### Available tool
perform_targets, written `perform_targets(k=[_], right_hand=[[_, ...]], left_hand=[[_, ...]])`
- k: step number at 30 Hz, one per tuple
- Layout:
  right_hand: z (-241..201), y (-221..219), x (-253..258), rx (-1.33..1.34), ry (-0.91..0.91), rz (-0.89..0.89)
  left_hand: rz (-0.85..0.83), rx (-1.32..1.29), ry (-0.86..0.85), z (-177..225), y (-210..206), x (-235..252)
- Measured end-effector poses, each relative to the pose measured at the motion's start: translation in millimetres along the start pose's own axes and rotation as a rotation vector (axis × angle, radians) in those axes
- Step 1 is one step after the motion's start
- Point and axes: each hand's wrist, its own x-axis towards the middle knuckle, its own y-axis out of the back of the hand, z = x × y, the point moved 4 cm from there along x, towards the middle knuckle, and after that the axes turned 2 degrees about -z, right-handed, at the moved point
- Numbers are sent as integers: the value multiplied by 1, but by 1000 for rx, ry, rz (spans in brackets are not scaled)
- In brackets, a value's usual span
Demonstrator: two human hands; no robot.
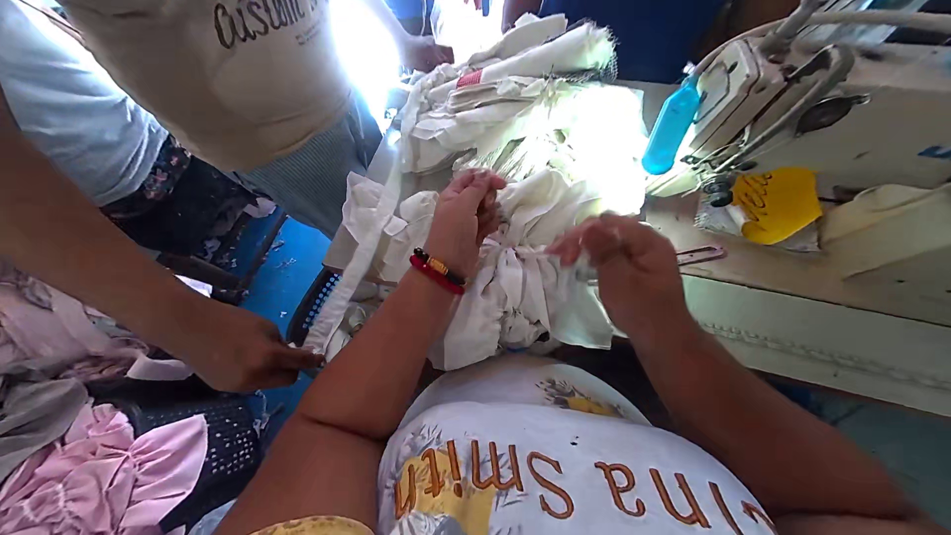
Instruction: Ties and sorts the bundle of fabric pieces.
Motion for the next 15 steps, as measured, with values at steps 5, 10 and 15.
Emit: perform_targets(k=[5,10,15], right_hand=[[-9,-13,43,-105,9,62],[1,-32,32,-41,-66,71],[8,-43,6,-305,-131,5]], left_hand=[[-383,571,-223,8,-11,-35],[-164,217,-103,-5,-1,-34],[-25,60,-83,-14,-2,-37]])
